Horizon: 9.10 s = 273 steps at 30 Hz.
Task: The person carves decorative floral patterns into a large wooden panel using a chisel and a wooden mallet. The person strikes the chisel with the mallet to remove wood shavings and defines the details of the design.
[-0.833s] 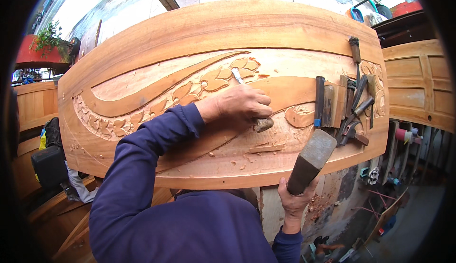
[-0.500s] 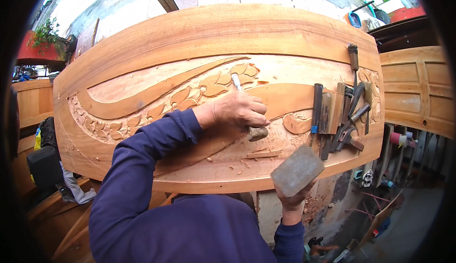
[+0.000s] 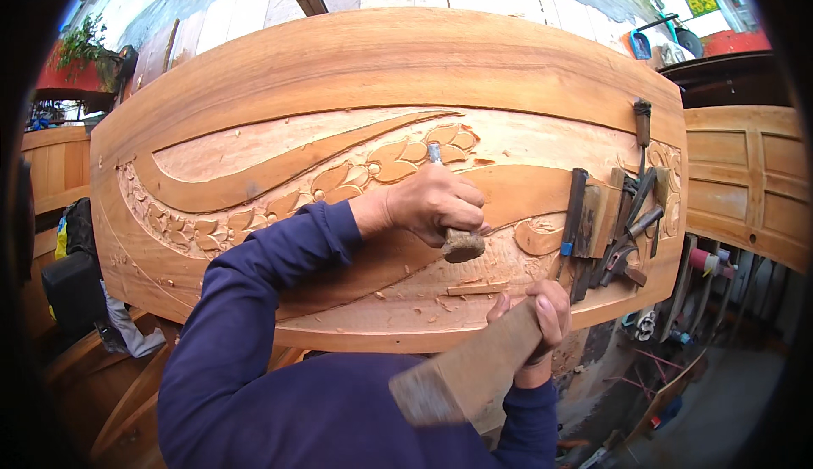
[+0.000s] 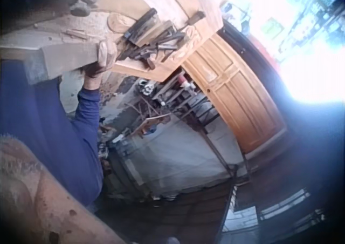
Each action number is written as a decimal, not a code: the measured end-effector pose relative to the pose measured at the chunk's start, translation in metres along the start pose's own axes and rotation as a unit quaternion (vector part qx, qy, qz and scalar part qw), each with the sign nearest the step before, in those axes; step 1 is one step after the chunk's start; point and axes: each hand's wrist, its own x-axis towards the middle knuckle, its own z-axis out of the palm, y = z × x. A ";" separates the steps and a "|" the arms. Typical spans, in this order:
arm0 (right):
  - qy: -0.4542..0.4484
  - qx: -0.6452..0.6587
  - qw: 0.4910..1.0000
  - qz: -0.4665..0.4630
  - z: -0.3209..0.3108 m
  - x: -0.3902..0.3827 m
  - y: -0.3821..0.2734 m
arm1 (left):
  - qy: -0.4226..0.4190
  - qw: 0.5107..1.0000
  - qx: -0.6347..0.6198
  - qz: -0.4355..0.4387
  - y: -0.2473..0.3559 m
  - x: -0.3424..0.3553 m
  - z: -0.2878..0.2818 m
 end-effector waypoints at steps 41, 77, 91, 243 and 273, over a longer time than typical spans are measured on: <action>0.169 0.200 0.808 0.528 -0.138 -0.191 -0.047 | 0.177 0.850 0.212 -0.448 0.026 0.082 0.142; 0.119 0.186 0.832 0.510 -0.132 -0.156 -0.065 | 0.005 0.866 0.311 -0.391 -0.060 0.152 0.179; 0.076 0.176 0.830 0.524 -0.105 -0.098 -0.080 | 0.164 0.891 0.108 -0.408 -0.036 0.206 0.150; -0.216 0.000 0.974 0.065 -0.005 0.219 0.066 | 0.346 0.773 -0.369 -0.383 -0.087 0.077 -0.075; 0.141 0.204 0.968 0.035 0.005 0.301 0.018 | 0.467 0.779 -0.261 -0.326 -0.079 0.079 -0.059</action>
